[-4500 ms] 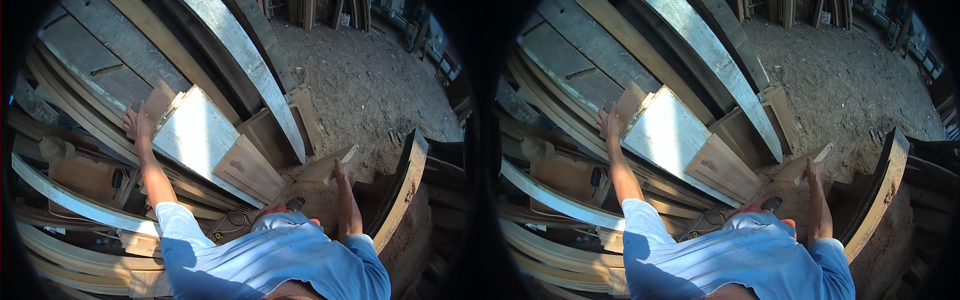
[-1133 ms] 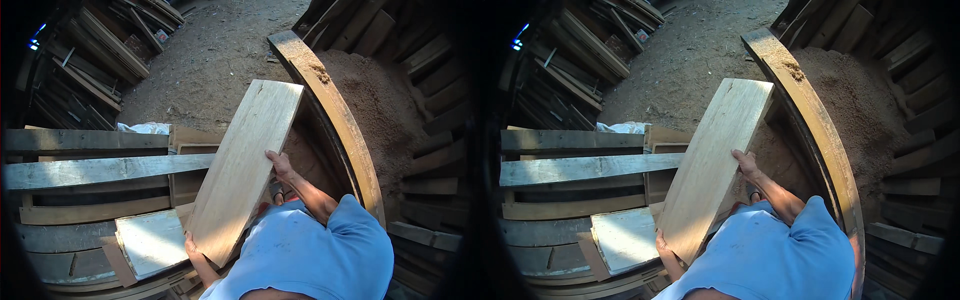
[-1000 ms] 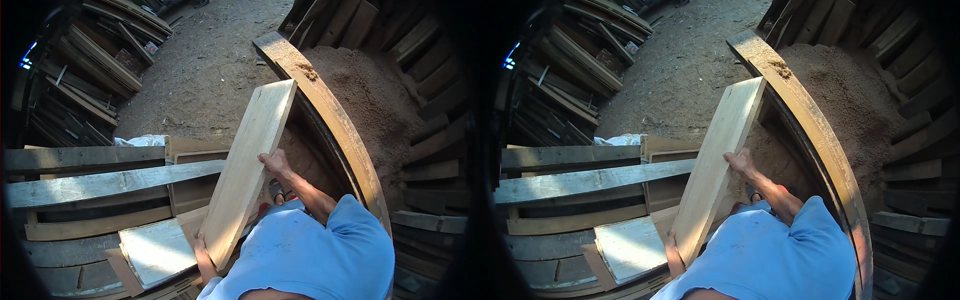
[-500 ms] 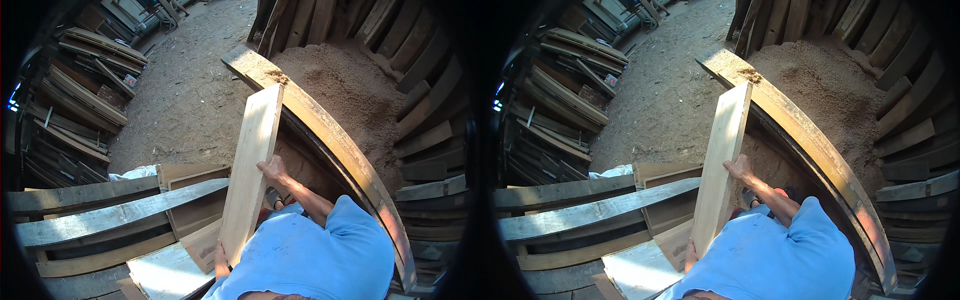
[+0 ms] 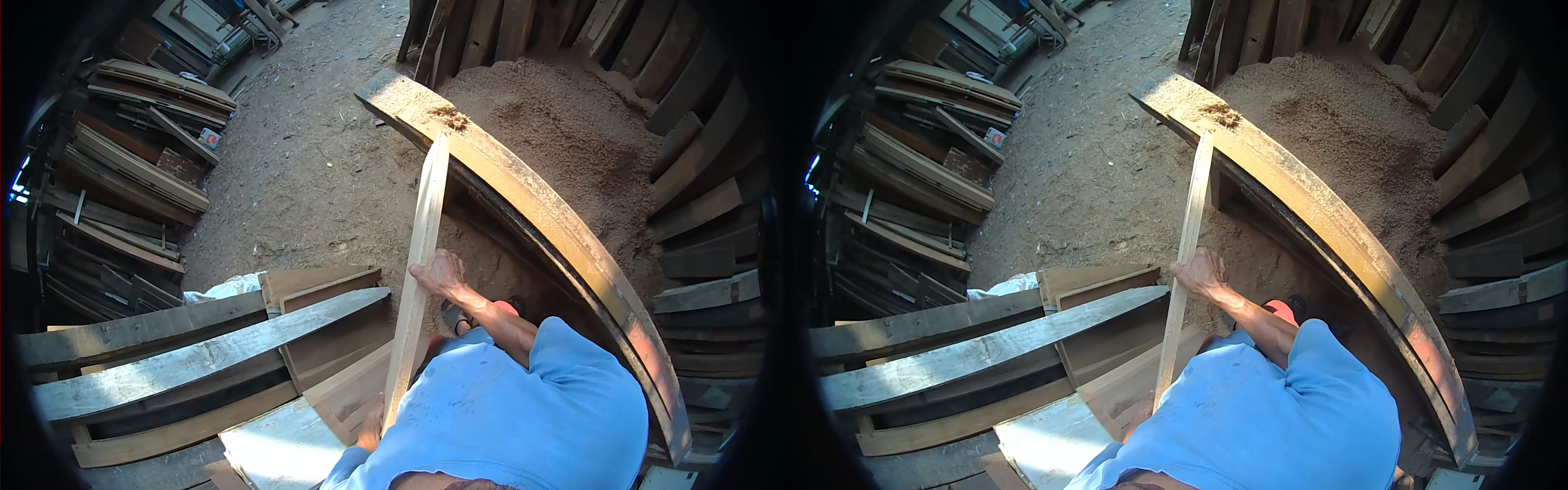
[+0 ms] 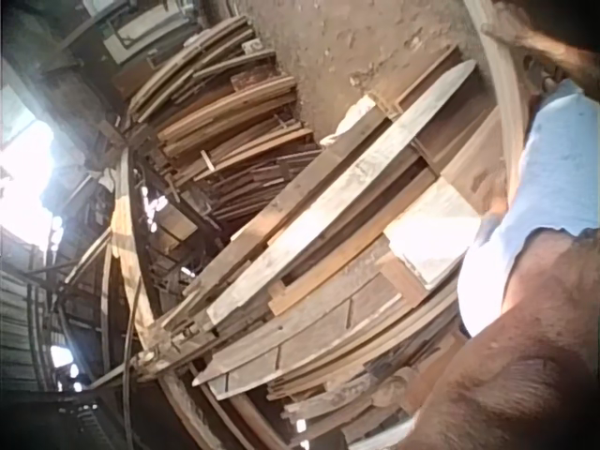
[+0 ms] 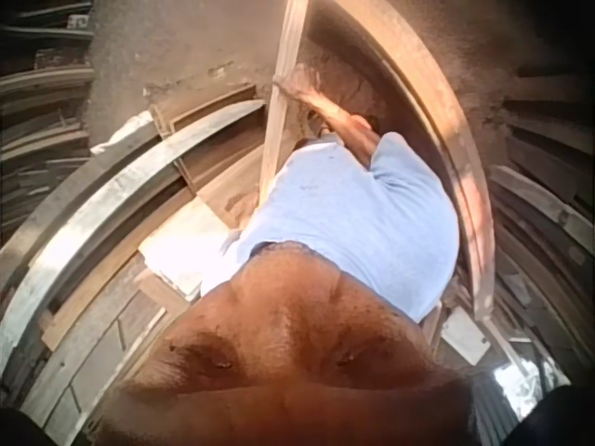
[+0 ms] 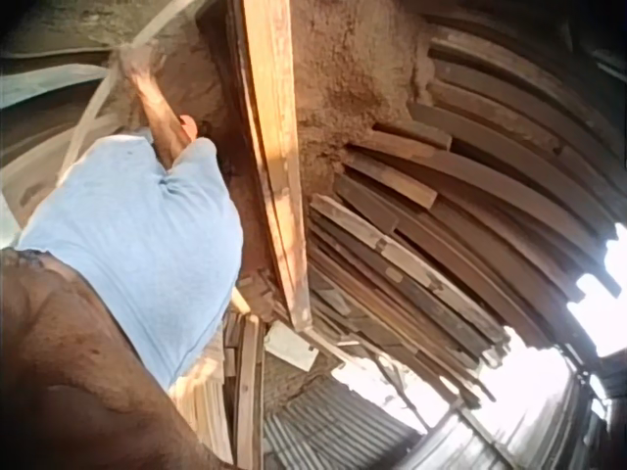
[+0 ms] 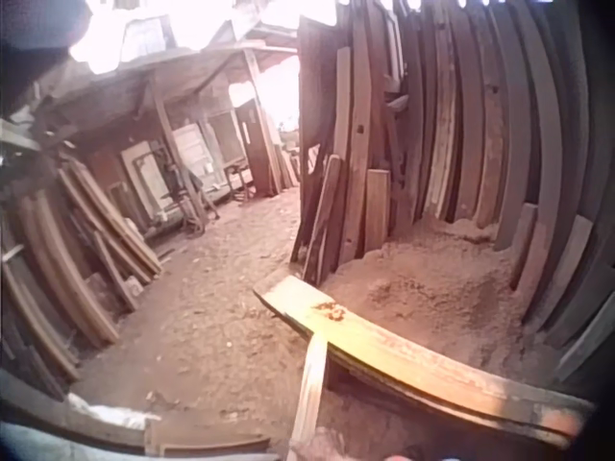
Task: The person sands a wooden panel and a smaller wooden block using a power sander, then fits the block into a groove on the panel.
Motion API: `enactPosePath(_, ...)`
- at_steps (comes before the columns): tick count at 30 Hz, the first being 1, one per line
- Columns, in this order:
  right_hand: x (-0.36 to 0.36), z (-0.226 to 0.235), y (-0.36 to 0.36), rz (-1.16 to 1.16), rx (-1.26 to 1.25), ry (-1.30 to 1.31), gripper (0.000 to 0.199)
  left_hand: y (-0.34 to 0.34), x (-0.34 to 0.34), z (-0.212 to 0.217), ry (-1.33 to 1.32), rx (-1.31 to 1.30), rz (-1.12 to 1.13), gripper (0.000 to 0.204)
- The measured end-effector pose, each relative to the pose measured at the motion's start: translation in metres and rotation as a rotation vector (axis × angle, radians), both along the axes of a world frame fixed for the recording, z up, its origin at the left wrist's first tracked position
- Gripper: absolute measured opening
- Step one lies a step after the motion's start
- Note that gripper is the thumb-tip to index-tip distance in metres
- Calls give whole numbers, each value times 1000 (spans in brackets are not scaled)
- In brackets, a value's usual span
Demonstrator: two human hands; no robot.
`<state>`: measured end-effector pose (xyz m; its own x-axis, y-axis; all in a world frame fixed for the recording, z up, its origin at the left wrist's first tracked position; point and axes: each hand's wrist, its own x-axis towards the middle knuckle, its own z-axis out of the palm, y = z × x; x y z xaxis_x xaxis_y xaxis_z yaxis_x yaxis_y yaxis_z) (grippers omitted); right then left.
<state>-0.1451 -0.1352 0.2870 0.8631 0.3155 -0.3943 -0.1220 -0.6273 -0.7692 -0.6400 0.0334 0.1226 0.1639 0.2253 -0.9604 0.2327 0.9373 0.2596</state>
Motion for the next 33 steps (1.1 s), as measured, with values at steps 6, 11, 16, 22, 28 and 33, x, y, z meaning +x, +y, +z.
enactPosePath(6, 17, 1, -4, 27, -92, -50, 54, -29, 13, -22, 62, -83, -67, 51)
enactPosePath(11, 13, -22, -10, -16, -57, -56, 55, -20, 24, -24, 65, -54, -63, 51)
enactPosePath(16, 11, -32, -7, -4, 25, -18, 52, -4, 40, -22, 44, -8, -61, 52)
enactPosePath(22, 11, -15, -13, -33, 83, -52, 46, 8, 56, -27, 28, 40, -56, 52)
enactPosePath(28, 22, -22, -35, -162, 333, 48, 39, 27, 79, -22, -41, 162, -19, 52)
enactPosePath(33, 43, -71, -68, -339, 622, 143, 16, 62, 120, 20, -246, 526, -76, 53)
